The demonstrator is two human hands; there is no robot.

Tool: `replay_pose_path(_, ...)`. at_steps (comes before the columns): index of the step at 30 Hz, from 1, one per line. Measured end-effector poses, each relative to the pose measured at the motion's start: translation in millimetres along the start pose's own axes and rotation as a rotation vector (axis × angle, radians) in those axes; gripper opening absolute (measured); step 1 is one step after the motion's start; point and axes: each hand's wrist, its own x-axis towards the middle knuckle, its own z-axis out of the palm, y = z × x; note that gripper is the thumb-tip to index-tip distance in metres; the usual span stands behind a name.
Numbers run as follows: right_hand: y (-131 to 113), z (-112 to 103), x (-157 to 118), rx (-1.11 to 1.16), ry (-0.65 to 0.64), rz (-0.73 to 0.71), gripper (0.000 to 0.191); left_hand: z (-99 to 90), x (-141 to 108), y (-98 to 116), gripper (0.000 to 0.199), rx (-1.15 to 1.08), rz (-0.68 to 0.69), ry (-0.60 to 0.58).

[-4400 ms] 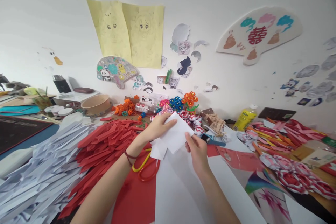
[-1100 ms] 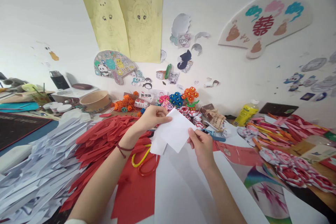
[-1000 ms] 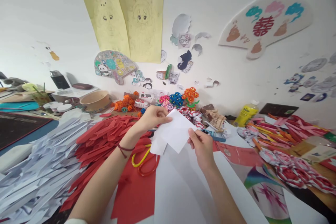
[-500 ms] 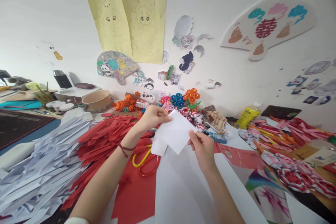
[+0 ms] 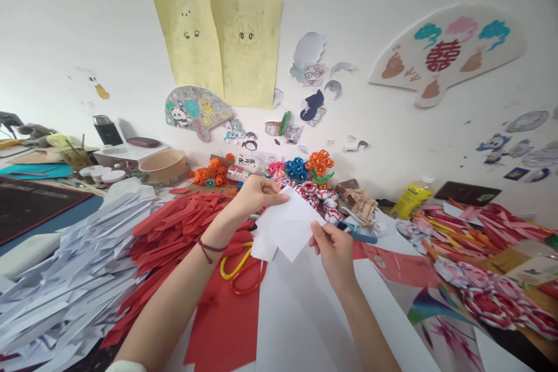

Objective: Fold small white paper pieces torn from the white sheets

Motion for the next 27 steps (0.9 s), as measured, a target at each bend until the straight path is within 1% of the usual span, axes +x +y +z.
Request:
replay_pose_path(2, -0.5, -0.6, -0.1, -0.011, 0.005, 0.004, 0.049, 1.8, 0.2, -0.1, 0.039, -0.014, -0.005, 0.023)
replay_pose_path(6, -1.4, -2.3, 0.6, -0.019, 0.006, 0.017, 0.05, 3.0, 0.2, -0.1, 0.038, -0.032, -0.01, 0.01)
replay_pose_path(12, -2.3, -4.0, 1.0, -0.023, 0.006, 0.01, 0.051, 0.5, 1.3, -1.3, 0.035, -0.022, 0.039, 0.051)
replay_pose_path(17, -0.1, -3.3, 1.1, -0.024, 0.006, 0.004, 0.05, -0.7, 1.7, -2.3, 0.032, 0.013, 0.076, 0.041)
replay_pose_path(23, 1.5, -4.4, 0.8, -0.046, 0.001, 0.013, 0.05, 0.5, -0.9, 2.4, 0.033, 0.045, 0.13, 0.045)
replay_pose_path(27, 1.0, -5.5, 1.2, -0.057, -0.018, 0.008, 0.05, -0.3, -0.6, 1.9, 0.031, 0.072, 0.157, 0.046)
